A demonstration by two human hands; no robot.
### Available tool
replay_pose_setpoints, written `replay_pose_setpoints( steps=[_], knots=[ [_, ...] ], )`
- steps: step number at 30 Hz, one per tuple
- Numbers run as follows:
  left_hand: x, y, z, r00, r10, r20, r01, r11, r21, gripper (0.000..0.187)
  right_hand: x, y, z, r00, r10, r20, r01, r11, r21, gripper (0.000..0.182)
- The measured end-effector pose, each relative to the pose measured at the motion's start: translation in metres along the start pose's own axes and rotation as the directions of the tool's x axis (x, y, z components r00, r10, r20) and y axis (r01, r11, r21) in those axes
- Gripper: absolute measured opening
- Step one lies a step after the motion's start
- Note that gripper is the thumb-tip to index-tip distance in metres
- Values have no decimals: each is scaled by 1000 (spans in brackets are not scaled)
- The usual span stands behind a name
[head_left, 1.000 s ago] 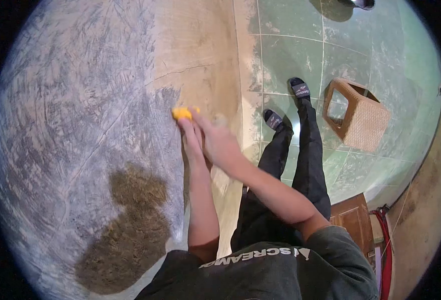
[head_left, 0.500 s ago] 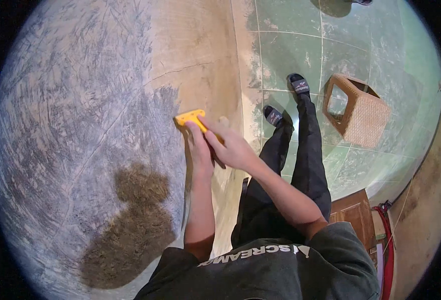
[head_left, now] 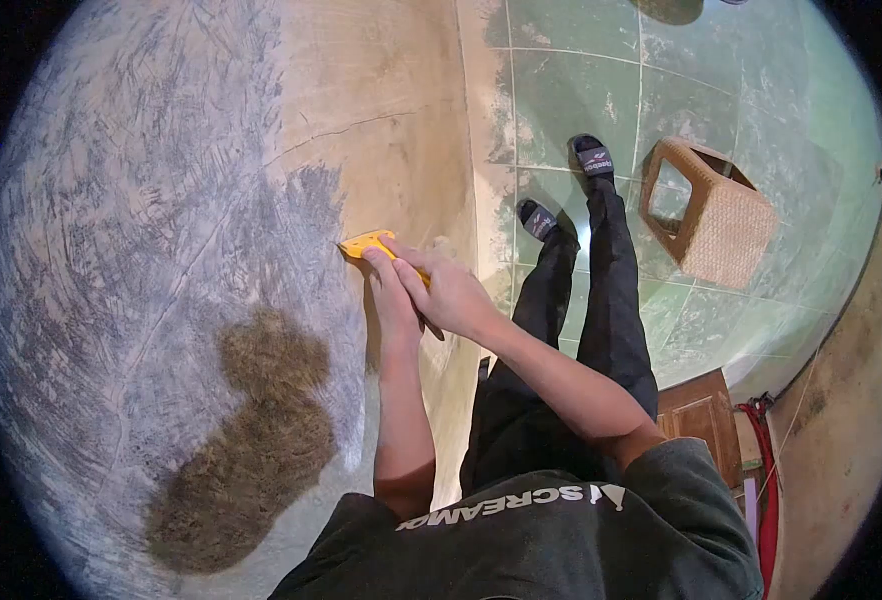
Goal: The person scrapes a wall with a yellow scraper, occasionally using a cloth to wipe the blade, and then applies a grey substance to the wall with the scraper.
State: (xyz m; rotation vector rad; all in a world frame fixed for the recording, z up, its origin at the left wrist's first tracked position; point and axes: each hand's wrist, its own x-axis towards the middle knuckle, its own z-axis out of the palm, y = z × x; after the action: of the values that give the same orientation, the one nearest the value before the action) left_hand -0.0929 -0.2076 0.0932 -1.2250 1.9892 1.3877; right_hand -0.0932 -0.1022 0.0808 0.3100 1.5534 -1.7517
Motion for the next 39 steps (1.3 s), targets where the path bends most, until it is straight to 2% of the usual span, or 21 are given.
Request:
replay_pose_setpoints(
  steps=[3,5,6,7,9,11,13,14,16,17,20,21,22,23,25,29,33,35,36,37,39],
  knots=[
    [5,2,-2,1000,15,-23,-15,1000,-5,77,6,13,8,998,-57,-37,57,998,-12,43],
    [0,14,-6,988,-156,12,152,973,172,76,6,18,17,996,-78,-41,78,997,18,44],
    [-2,13,-7,999,-35,29,28,981,193,76,6,20,20,991,-96,-88,98,995,16,46],
    [0,6,-9,999,-28,25,22,981,195,76,5,23,25,985,-109,-136,112,994,16,48],
    [0,-2,-9,991,66,-118,-59,996,61,76,-3,18,29,991,-87,-105,94,994,62,49],
    [-14,4,-9,989,81,-124,-76,996,44,78,-10,17,35,995,-63,-80,71,992,103,50],
    [-18,6,-9,987,94,-128,-92,995,25,79,-13,18,43,962,-180,-207,183,983,-5,48],
    [-16,3,-12,987,70,-146,-70,998,7,81,-15,13,42,962,-178,-209,181,984,-4,48],
    [-14,0,-17,990,-20,-137,16,1000,-24,84,-18,3,37,987,-82,-139,69,993,-94,47],
    [-8,-7,-20,991,-25,-133,23,999,-23,84,-20,1,37,987,-75,-141,62,994,-94,47],
    [27,-54,-41,991,-30,-131,5,983,-185,82,-18,-6,33,988,-64,-138,53,995,-80,46],
    [38,-76,-54,989,-128,72,132,559,-819,81,-16,-8,30,991,-40,-127,29,996,-86,46],
    [44,-87,-60,959,-58,279,263,-194,-945,80,-14,-10,29,993,-17,-114,7,996,-93,46],
    [41,-78,-56,957,-60,282,265,-198,-944,80,-8,-5,32,993,-14,-116,2,995,-97,46],
    [40,-59,-34,960,-82,267,269,12,-963,79,14,10,36,946,-129,-299,81,982,-168,44],
    [68,-10,15,971,-122,205,238,436,-868,79,74,3,0,932,-128,-340,75,983,-166,43],
    [50,26,46,983,-117,139,178,779,-601,78,98,17,-20,936,-180,-302,147,981,-129,41],
    [14,35,41,989,-111,95,141,902,-408,78,77,16,-16,947,-162,-278,141,986,-93,41],
    [7,44,43,992,-103,74,121,946,-300,78,59,14,-12,932,-212,-294,175,973,-149,41],
    [10,37,41,993,-96,73,113,948,-297,78,44,12,-8,912,-270,-308,212,954,-210,42],
    [7,21,33,991,59,-120,-91,954,-285,80,16,11,6,912,-280,-298,249,958,-139,43]
  ],
)
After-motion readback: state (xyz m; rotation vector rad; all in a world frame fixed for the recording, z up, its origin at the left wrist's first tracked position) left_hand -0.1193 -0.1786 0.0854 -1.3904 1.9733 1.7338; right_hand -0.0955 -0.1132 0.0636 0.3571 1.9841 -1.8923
